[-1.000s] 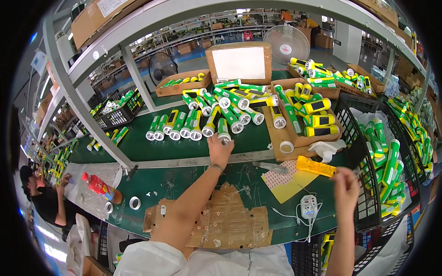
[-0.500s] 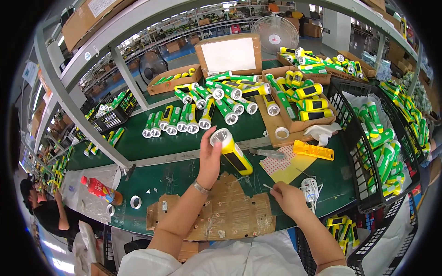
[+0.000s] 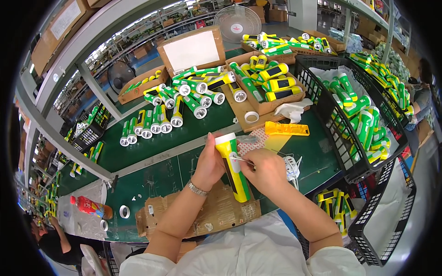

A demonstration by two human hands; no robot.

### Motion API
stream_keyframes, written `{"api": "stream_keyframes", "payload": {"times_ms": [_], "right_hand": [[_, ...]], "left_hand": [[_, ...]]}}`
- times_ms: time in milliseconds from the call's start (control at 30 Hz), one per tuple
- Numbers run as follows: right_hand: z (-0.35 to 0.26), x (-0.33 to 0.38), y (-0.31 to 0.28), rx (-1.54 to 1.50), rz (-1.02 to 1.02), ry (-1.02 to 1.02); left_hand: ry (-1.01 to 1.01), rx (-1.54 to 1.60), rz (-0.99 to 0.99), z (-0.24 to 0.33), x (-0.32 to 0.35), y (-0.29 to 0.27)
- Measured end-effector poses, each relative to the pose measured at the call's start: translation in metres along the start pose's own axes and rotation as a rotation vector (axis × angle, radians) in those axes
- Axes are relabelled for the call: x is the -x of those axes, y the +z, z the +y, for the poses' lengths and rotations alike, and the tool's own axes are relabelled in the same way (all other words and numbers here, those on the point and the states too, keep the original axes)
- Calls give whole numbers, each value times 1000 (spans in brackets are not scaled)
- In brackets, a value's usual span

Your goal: Apply circular labels to the base of flashlights on an assembly line.

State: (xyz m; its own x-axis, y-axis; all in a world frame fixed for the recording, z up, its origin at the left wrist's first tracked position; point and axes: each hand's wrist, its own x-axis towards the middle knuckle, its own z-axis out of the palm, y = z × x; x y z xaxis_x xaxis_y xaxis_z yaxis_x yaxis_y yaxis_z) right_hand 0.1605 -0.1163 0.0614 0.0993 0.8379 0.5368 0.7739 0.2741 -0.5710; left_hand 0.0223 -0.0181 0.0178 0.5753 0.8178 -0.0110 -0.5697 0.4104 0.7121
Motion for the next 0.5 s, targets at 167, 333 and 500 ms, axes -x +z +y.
{"api": "stream_keyframes", "payload": {"times_ms": [167, 333, 500], "right_hand": [[-1, -3, -10, 35, -122, 37], [1, -7, -13, -83, -211, 169], [-3, -9, -19, -74, -234, 156]], "left_hand": [[115, -95, 43, 4, 10, 8], [141, -176, 57, 11, 19, 18], [99, -146, 59, 12, 19, 20]]}}
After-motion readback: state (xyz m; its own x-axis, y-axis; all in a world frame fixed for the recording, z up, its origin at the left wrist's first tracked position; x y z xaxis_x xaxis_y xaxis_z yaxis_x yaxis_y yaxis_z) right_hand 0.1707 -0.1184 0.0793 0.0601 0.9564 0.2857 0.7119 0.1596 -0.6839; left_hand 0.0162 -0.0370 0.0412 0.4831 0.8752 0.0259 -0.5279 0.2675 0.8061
